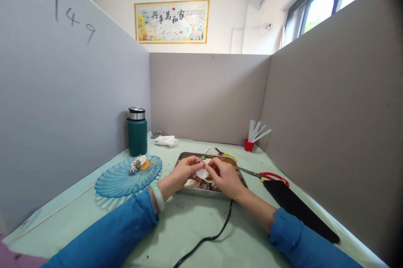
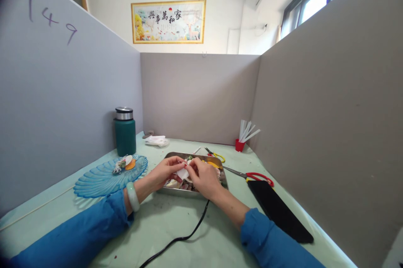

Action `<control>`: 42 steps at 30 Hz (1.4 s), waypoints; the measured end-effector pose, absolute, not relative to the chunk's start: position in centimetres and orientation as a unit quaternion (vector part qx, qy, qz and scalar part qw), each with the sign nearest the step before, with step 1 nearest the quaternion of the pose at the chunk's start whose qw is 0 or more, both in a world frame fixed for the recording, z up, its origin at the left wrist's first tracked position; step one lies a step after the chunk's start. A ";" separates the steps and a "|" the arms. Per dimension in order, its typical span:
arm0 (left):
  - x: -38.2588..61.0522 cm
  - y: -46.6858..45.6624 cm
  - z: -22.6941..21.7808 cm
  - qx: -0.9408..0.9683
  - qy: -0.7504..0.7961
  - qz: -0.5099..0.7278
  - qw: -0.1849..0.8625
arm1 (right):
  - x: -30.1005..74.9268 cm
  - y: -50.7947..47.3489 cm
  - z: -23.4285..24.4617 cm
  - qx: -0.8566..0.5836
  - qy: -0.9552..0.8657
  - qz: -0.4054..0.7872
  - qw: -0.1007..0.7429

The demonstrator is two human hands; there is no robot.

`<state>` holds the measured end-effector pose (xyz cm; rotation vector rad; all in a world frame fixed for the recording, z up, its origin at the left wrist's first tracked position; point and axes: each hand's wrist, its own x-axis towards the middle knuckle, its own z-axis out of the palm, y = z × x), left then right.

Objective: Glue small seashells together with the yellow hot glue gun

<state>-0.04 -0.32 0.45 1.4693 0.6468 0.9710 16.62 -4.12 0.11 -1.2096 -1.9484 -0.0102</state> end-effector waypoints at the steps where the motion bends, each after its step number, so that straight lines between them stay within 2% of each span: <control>1: 0.0 -0.4 0.5 0.630 0.279 0.418 0.592 | 16.6 -4.1 0.1 -0.484 -0.773 -0.006 0.411; 42: -0.2 0.0 0.2 0.618 0.279 0.408 0.612 | 16.6 -3.9 0.0 -0.471 -0.784 -0.016 0.404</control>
